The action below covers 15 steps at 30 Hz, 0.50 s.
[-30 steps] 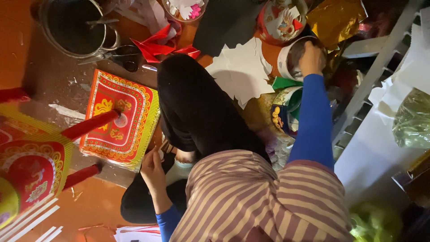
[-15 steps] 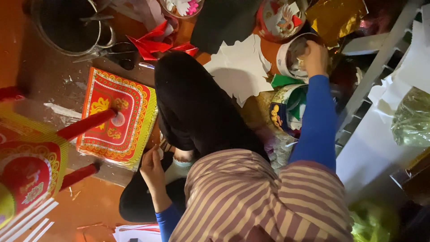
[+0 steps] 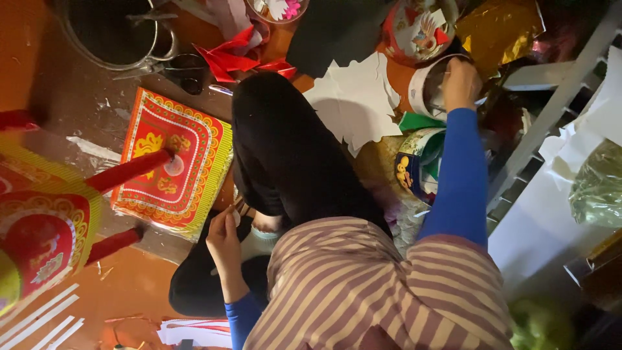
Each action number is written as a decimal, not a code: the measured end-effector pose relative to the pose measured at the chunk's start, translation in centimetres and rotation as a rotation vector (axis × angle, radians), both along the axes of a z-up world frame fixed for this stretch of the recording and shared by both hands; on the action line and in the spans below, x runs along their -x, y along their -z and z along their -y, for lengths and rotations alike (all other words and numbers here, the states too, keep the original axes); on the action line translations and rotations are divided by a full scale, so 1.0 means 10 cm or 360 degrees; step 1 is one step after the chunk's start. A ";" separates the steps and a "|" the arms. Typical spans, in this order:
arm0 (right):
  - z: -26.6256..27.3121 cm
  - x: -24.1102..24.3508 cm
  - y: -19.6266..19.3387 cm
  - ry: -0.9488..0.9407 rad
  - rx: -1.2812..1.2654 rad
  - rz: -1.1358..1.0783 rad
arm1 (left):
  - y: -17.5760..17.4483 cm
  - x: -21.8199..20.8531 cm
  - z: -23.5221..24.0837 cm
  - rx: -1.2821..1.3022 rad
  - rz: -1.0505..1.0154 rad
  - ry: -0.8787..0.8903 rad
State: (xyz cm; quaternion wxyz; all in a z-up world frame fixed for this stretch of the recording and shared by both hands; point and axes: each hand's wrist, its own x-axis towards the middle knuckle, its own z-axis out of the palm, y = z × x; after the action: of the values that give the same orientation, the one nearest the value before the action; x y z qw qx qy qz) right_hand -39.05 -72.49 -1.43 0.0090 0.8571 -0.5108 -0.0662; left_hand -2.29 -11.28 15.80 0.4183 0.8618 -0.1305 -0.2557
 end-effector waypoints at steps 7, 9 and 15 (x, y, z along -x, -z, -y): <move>-0.05 -0.05 -0.32 -0.0210 -0.0045 0.0604 | -0.06 0.01 0.04 -0.0039 -0.0041 0.0020; 0.01 -0.02 -0.27 0.0011 -0.0177 0.0836 | 0.01 0.01 0.02 0.0032 -0.0026 0.0034; 0.31 0.35 0.29 0.0456 -0.0437 0.1123 | 0.10 -0.01 -0.06 -0.0049 -0.0027 0.0018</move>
State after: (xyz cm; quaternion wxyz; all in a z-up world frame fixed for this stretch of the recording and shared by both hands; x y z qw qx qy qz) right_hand -42.53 -75.60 -4.33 -0.2908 0.7407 -0.5831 0.1639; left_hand -2.24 -10.65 14.80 0.4046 0.8651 -0.1280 -0.2674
